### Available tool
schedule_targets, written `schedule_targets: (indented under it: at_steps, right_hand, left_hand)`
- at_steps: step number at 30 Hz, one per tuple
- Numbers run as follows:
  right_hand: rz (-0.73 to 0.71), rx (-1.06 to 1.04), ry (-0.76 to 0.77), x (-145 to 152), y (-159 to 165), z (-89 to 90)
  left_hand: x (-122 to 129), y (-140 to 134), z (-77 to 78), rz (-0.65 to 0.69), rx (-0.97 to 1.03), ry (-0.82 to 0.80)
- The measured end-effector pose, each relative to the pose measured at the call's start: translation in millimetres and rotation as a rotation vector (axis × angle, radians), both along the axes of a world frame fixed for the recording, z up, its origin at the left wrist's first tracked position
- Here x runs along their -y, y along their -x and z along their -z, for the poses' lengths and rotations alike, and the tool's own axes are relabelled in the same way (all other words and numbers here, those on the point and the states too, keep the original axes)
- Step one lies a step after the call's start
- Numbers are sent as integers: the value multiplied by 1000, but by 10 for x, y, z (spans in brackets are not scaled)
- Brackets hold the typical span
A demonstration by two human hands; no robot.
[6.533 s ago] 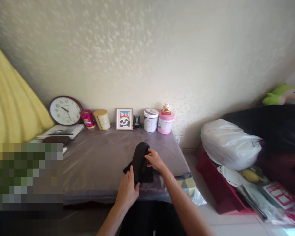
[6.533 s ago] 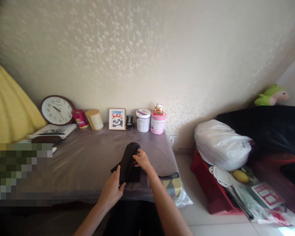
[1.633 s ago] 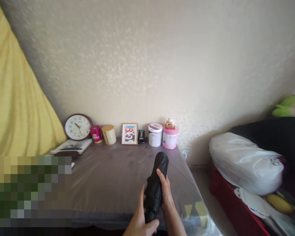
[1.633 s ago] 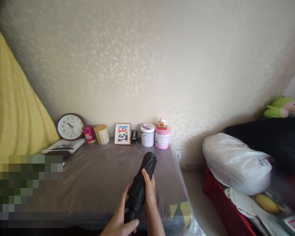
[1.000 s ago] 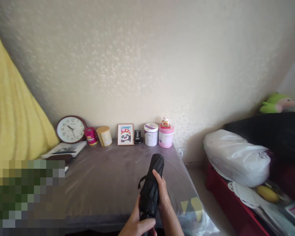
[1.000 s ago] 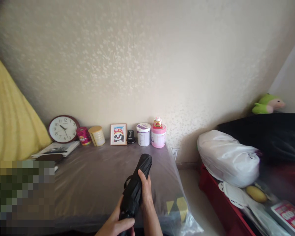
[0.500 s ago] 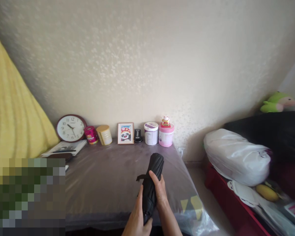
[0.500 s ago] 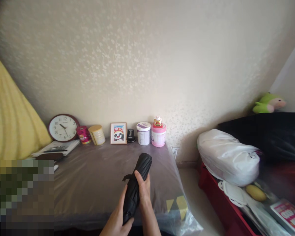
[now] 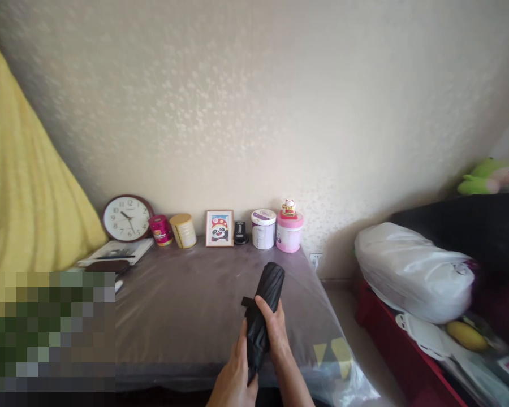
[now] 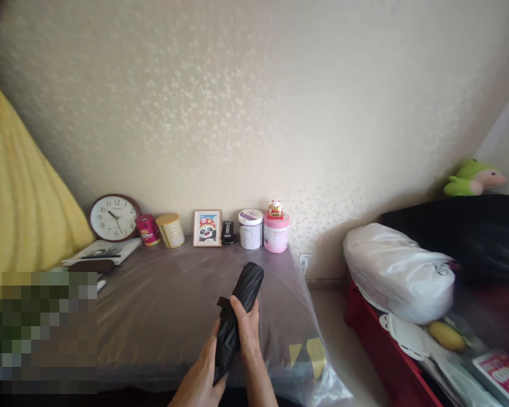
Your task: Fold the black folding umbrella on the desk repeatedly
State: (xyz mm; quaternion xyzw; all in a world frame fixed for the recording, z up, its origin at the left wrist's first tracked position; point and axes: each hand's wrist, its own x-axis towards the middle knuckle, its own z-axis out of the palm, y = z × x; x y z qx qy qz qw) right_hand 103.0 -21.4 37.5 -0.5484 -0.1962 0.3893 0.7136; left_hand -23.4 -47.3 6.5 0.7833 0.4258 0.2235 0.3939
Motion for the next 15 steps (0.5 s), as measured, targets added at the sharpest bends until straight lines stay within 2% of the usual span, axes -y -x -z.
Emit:
schedule_targets:
  at_steps: [3, 5, 7, 9, 11, 15]
  right_hand:
    - [-65, -92, -35, 9, 11, 44]
    - [-101, -135, -52, 10, 16, 65]
    - [-104, -121, -53, 5, 7, 83]
    - [-91, -47, -35, 1, -25, 96]
    - [-72, 83, 1, -3, -82, 111]
    - [21, 390, 23, -24, -204, 197]
  left_hand:
    - [-53, 50, -170, 42, 178, 117]
    - [-70, 40, -305, 0, 293, 245]
    - [-73, -2, -404, -11, 275, 370]
    - [-80, -51, -430, -41, 189, 445]
    - [-113, -77, -374, -68, 157, 377]
    - [-253, -44, -153, -84, 118, -109]
